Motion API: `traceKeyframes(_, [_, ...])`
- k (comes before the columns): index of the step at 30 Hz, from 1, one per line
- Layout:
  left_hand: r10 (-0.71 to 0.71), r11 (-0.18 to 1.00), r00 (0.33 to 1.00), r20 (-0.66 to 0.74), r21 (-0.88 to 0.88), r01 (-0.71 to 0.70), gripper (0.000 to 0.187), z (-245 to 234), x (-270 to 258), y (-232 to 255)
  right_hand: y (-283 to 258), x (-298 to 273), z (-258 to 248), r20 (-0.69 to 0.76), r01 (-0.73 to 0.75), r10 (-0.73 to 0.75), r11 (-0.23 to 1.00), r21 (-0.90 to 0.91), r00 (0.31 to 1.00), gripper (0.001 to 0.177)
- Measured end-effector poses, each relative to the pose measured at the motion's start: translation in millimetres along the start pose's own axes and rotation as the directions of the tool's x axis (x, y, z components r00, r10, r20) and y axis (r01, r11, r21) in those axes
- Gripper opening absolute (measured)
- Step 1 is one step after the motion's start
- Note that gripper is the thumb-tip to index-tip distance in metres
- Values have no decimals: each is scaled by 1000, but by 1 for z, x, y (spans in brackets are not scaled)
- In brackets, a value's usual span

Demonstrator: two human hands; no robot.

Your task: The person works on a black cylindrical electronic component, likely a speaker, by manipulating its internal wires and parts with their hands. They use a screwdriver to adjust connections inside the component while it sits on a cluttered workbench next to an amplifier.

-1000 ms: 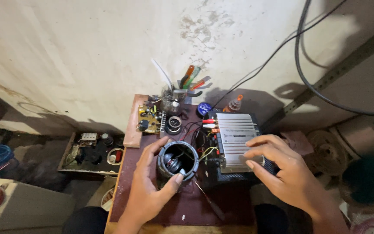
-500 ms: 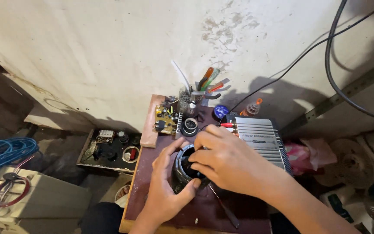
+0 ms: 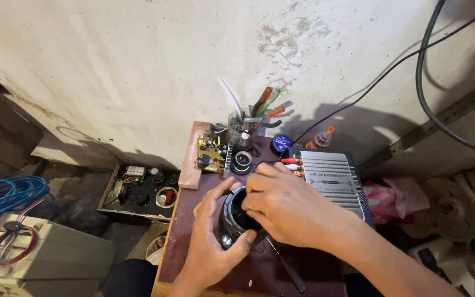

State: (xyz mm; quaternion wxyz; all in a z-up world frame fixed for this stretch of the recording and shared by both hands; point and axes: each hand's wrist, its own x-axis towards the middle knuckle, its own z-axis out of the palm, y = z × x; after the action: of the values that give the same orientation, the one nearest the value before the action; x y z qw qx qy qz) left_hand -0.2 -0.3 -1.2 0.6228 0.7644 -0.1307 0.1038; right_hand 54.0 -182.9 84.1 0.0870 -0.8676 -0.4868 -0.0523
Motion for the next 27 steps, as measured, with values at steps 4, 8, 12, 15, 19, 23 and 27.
traceKeyframes(4, [-14, 1000, 1000, -2, -19, 13, 84, 1, -1, -2, -4, 4, 1, 37, 0, 1, 1000, -27, 999, 12])
traceKeyframes(8, [-33, 999, 999, -1, 7, 33, 84, 2, -1, -2, -5, 7, 2, 90, -49, 49, 999, -7, 995, 19])
traceKeyframes(12, [-49, 999, 999, 4, 20, 49, 84, 1, -1, -1, -5, 11, 4, 120, -70, 72, 997, -15, 990, 15])
traceKeyframes(15, [1, 1000, 1000, -10, 5, -1, 83, 2, -1, -6, -4, 13, 9, 98, -80, 80, 997, -4, 992, 17])
traceKeyframes(19, [1, 1000, 1000, -13, 4, 0, 83, 2, -1, -7, 1, 13, 14, 51, -74, 72, 997, 28, 996, 18])
traceKeyframes(23, [-12, 1000, 1000, -5, -7, 12, 83, 2, -1, -5, 4, 13, 15, 34, -54, 51, 996, 71, 998, 18])
traceKeyframes(27, [-8, 1000, 1000, -2, -17, 8, 83, 1, -1, -4, 5, 13, 14, 37, 10, -12, 999, 51, 999, 23])
